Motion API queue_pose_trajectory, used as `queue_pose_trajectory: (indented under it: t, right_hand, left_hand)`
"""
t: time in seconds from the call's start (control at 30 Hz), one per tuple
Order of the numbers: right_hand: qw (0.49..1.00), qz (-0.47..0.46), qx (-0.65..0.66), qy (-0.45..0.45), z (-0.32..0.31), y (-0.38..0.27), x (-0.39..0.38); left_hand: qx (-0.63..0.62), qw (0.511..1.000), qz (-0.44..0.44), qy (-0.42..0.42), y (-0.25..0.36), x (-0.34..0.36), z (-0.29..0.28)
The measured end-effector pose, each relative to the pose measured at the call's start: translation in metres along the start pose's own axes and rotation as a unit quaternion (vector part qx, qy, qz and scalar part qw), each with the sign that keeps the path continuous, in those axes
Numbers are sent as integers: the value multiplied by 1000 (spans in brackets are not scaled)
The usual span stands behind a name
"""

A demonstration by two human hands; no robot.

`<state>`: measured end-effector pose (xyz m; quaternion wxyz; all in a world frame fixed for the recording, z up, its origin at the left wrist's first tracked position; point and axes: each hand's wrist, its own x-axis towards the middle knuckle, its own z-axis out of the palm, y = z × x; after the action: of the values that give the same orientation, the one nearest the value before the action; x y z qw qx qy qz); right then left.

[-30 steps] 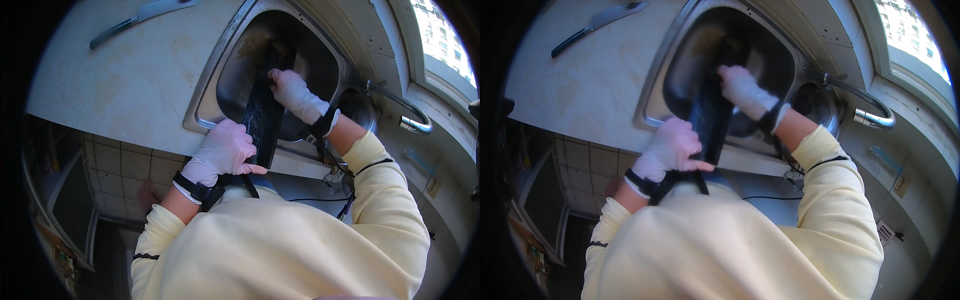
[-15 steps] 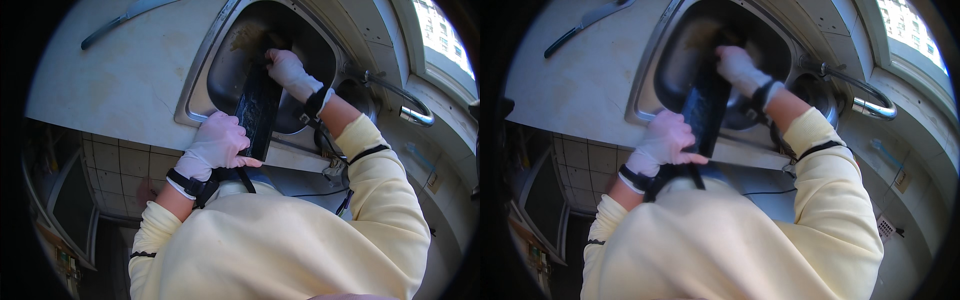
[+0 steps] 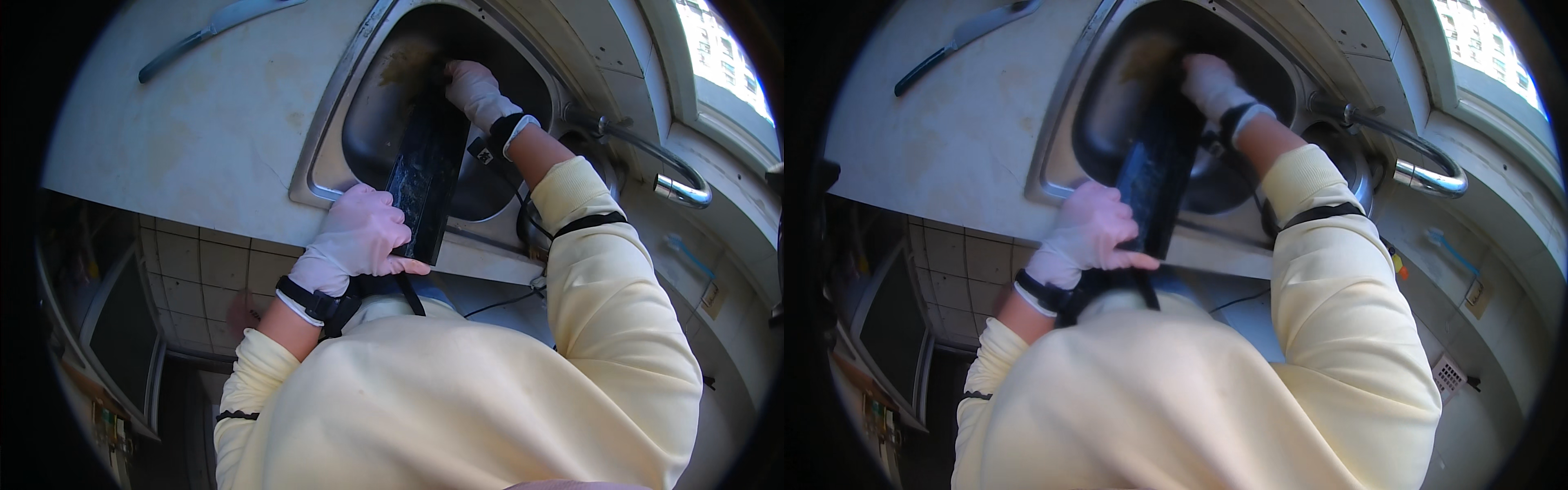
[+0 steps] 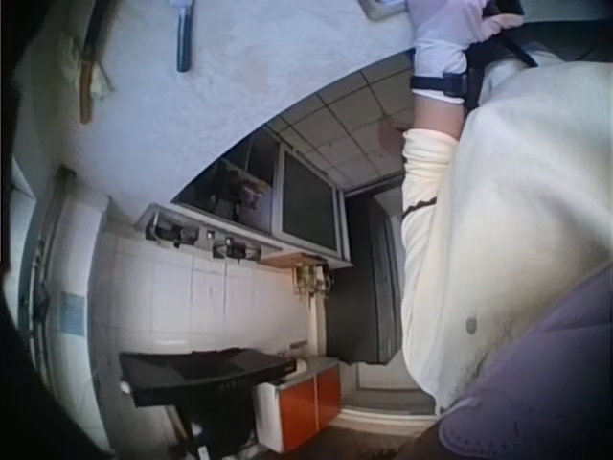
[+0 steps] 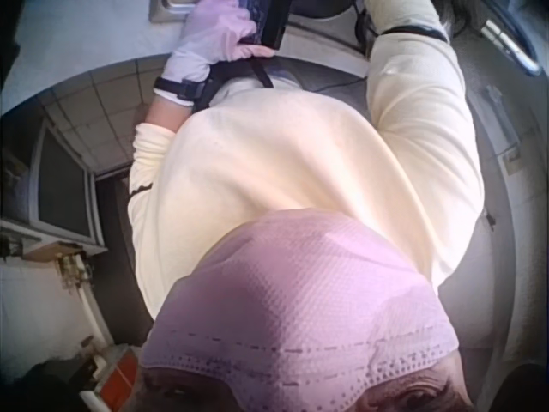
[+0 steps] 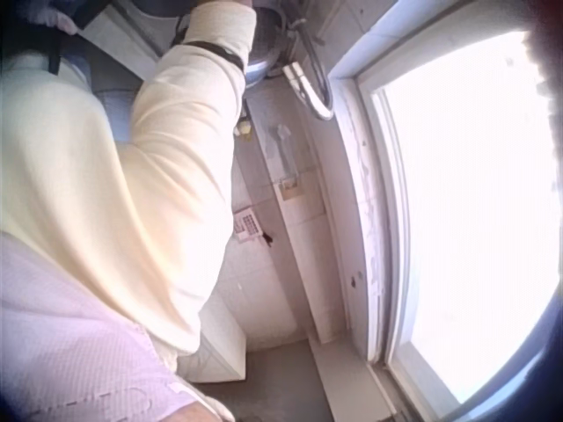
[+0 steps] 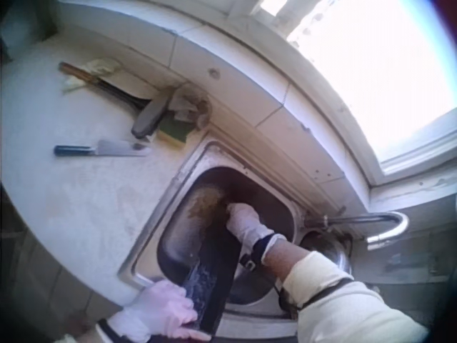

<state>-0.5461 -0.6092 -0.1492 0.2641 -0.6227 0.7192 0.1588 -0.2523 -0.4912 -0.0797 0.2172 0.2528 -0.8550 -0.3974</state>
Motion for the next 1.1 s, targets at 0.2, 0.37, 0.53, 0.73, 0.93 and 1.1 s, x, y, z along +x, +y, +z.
queue_pose_trajectory:
  t: [0.2, 0.37, 0.53, 0.73, 0.93, 1.1]
  right_hand:
    - [969, -127, -150, -146, -15, -8, -9]
    - [973, -133, -174, -69, 2, 21, 6]
    - [959, -262, 99, -47, 5, 66, 37]
    - [978, -176, -20, -109, -37, 24, -21]
    - [992, -88, 17, -85, -30, 14, -8]
    - [995, -87, 20, -42, -2, 33, 7]
  left_hand:
    - [1, 1000, -2, -1, -4, -1, -1]
    - [-6, 1000, -11, -7, -3, -3, -1]
    - [19, 1000, -14, -19, 0, -4, -2]
    - [5, 1000, -11, 5, 2, -2, -3]
    - [18, 999, -22, -18, 1, -4, -2]
    - [6, 1000, -13, 11, 0, -4, 0]
